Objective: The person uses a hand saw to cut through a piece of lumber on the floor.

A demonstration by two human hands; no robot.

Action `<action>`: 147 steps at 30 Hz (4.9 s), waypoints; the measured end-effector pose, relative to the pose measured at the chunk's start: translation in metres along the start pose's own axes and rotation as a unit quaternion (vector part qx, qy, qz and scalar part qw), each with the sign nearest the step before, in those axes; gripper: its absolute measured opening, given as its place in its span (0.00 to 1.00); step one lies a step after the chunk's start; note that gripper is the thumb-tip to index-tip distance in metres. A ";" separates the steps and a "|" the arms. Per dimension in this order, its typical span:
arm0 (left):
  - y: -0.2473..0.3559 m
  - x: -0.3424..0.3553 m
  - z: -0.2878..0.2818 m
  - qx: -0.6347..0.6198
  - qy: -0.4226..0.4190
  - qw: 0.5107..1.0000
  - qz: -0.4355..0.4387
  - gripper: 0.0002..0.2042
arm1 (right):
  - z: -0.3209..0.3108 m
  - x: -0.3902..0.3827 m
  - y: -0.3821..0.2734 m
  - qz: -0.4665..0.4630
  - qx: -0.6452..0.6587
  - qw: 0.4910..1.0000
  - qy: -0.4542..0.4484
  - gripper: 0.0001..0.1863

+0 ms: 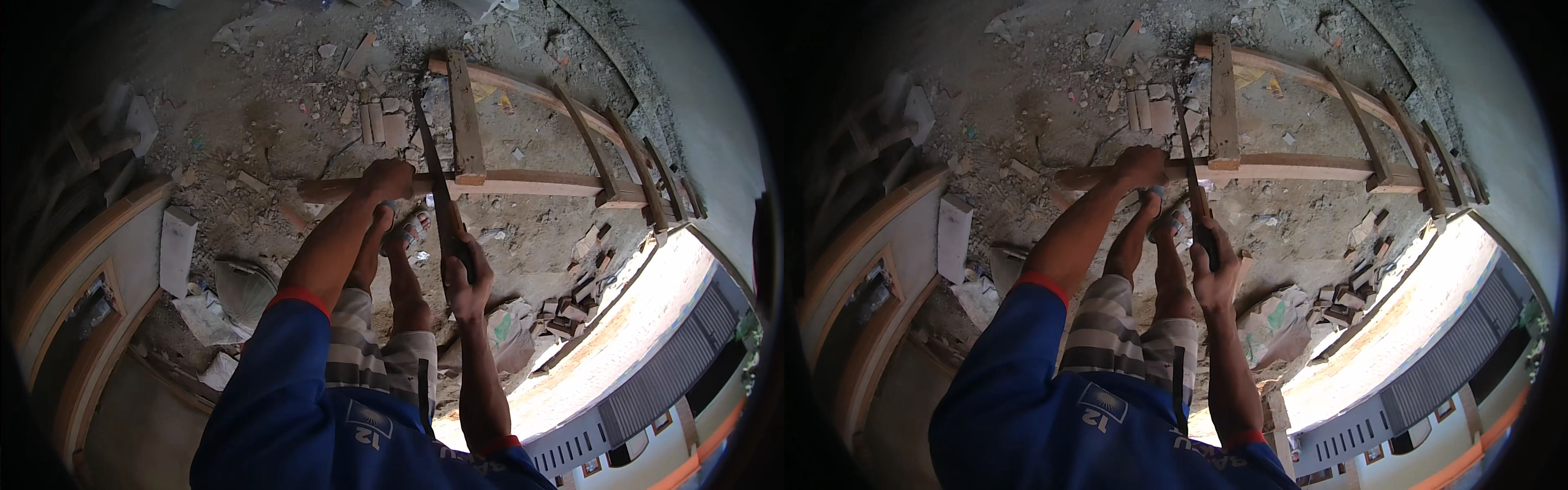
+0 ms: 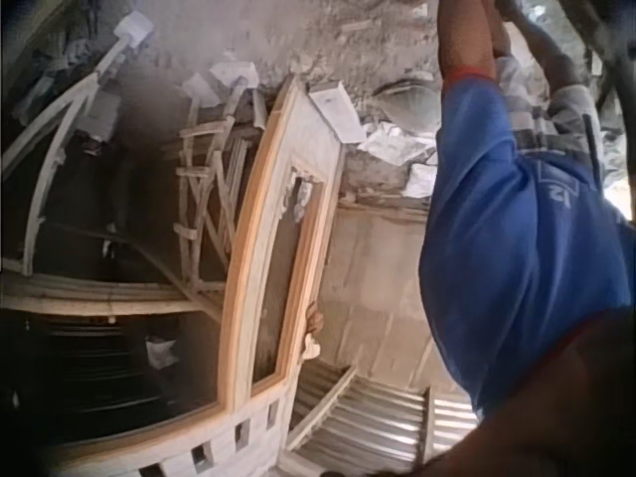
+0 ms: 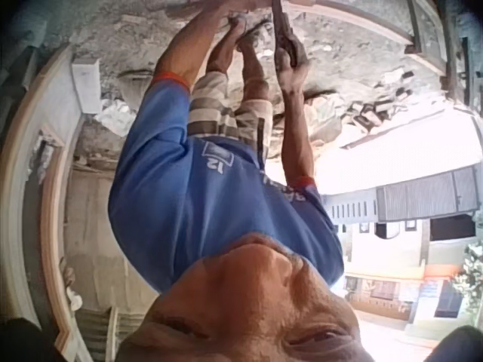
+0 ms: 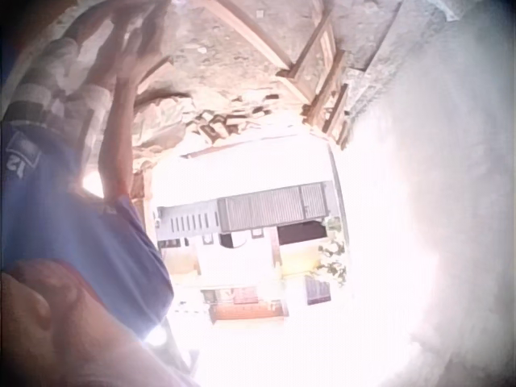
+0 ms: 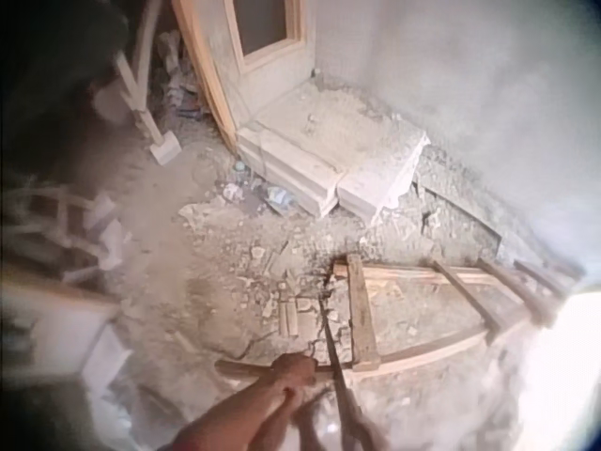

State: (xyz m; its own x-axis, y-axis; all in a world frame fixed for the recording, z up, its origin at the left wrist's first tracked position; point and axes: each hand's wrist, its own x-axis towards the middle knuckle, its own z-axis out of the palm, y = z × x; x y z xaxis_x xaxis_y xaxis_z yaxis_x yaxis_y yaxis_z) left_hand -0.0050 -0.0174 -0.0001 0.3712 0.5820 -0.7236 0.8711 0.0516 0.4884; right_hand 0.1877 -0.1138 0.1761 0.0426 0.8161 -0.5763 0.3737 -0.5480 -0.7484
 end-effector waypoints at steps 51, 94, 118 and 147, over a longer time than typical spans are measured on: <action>0.007 0.006 -0.042 -0.014 -0.019 1.000 -0.005 0.19 | -0.017 -0.019 -0.010 -0.054 -0.034 0.998 0.015 0.24; 0.011 0.001 -0.026 -0.007 0.013 1.000 -0.009 0.21 | -0.066 -0.117 0.030 -0.095 -0.006 0.995 0.029 0.25; 0.012 0.014 -0.031 -0.005 0.011 1.000 -0.025 0.19 | -0.002 0.007 0.086 -0.188 0.027 0.980 0.051 0.23; 0.010 0.004 -0.028 -0.013 -0.014 1.000 -0.004 0.21 | -0.089 -0.164 0.001 0.003 0.022 1.000 -0.004 0.24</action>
State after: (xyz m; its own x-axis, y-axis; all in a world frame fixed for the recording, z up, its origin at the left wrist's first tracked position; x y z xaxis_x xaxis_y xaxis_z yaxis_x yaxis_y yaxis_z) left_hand -0.0039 0.0081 0.0155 0.3732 0.5580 -0.7412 0.8656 0.0781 0.4946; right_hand 0.2635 -0.2319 0.2988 0.0378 0.8119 -0.5826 0.3332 -0.5599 -0.7586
